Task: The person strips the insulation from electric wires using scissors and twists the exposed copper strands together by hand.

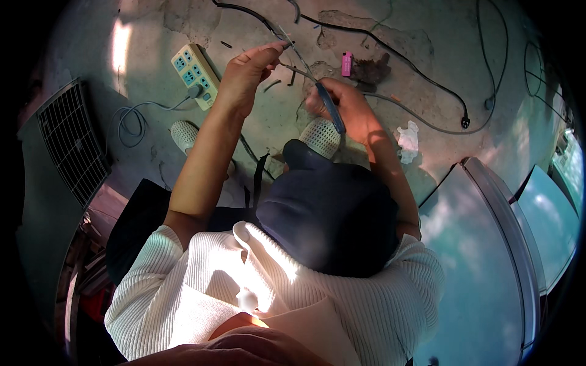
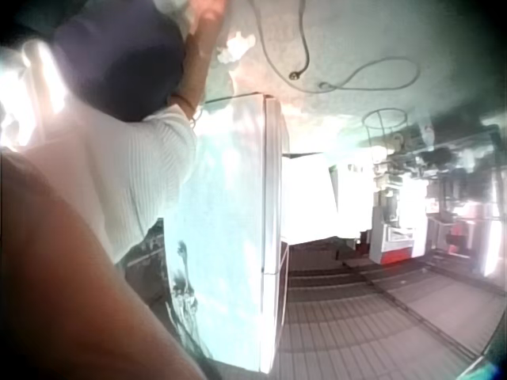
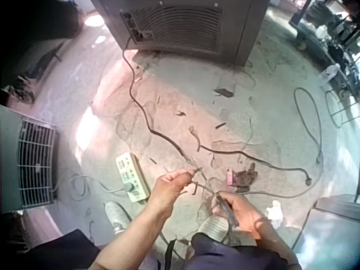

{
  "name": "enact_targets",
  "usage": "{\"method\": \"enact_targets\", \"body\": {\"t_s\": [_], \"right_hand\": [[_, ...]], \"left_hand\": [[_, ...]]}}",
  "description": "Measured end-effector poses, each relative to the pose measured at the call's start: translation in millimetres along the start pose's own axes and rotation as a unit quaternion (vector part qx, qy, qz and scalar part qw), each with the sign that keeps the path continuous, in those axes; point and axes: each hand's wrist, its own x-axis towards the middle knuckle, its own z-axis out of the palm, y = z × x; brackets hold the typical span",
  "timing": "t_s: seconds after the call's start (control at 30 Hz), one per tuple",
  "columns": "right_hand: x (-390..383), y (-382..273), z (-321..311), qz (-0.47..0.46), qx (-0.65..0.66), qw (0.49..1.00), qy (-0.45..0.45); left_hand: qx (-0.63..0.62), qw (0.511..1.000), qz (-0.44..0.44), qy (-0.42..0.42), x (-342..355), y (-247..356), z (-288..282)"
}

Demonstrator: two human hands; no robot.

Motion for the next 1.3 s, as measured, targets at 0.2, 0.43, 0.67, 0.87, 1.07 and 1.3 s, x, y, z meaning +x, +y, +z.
{"method": "enact_targets", "body": {"t_s": [0.2,0.43,0.67,0.87,1.07,1.3], "right_hand": [[6,24,-4,-0.048,-0.057,0.995,0.062],[34,32,-34,-0.052,-0.190,0.931,0.308],[67,64,-87,-0.161,-0.478,0.754,0.420],[92,55,0,-0.117,-0.331,0.907,0.235],[129,67,36,-0.187,-0.400,0.869,0.225],[117,65,36,-0.089,-0.197,0.957,0.193]], "left_hand": [[-0.004,1.000,-0.001,-0.019,4,-3,2],[-0.085,0.993,-0.085,0.004,10,-14,-15],[-0.104,0.990,-0.065,0.066,16,-19,-60],[-0.144,0.983,-0.089,0.064,16,-27,-74],[-0.192,0.978,-0.083,0.021,15,-35,-79],[-0.179,0.979,-0.040,0.093,19,-36,-76]]}}
